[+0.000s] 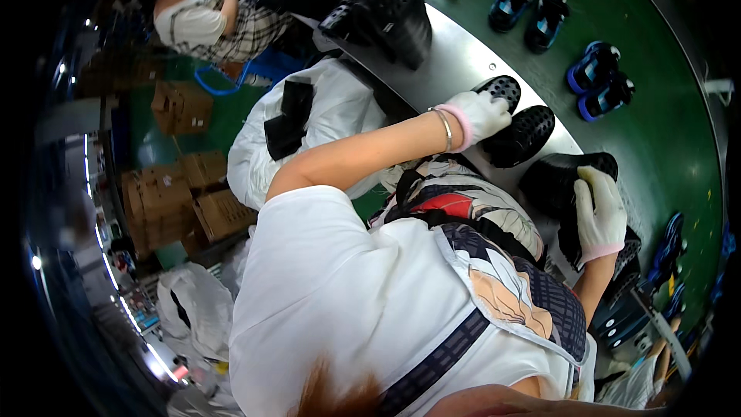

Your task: The person places black rubber shoe components onto blue and black sneakers and removes sneakers from an assembly line in a factory.

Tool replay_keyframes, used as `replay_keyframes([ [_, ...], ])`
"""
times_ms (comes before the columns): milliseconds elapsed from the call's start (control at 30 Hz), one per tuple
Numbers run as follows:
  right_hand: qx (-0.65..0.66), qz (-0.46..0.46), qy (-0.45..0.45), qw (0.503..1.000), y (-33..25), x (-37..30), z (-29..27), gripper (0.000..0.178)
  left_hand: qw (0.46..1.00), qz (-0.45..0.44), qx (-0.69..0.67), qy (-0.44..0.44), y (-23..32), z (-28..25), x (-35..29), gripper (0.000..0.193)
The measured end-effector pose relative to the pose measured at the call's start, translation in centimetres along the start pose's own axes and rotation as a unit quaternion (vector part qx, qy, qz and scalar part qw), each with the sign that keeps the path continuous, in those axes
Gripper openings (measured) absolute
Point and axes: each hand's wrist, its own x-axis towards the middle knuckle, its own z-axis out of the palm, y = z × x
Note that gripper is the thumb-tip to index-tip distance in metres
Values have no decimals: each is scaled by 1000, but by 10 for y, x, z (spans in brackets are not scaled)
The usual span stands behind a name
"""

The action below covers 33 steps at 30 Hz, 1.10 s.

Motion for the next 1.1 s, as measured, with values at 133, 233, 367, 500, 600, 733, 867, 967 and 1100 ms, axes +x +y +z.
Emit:
replay_keyframes([
  [133,2,-14,-18,1000,4,-3,2,18,999,20,19,31,3,4,1,17],
  [233,-10,-24,-35,999,4,-2,4,19,1000,26,5,-4,6,-4,-1,18],
  [367,-19,-42,-42,998,3,-1,6,19,1000,12,26,-14,12,-14,-13,26],
  [500,-33,-59,-52,996,7,-1,8,19,981,-120,-144,42,12,9,7,53],
  [600,-42,-80,-72,993,10,1,11,19,973,-130,-190,15,17,11,6,44],
  [733,-21,-73,-86,993,3,7,15,20,977,-110,-179,23,16,21,5,42],
  [867,-30,-77,-116,990,-1,14,19,22,977,-115,-178,31,18,21,4,43],
  [967,-41,-66,-123,989,4,14,20,23,980,-97,-175,11,21,9,6,43],
  [1100,-32,-72,-125,989,1,7,25,21,983,-75,-150,70,26,-6,-16,32],
])
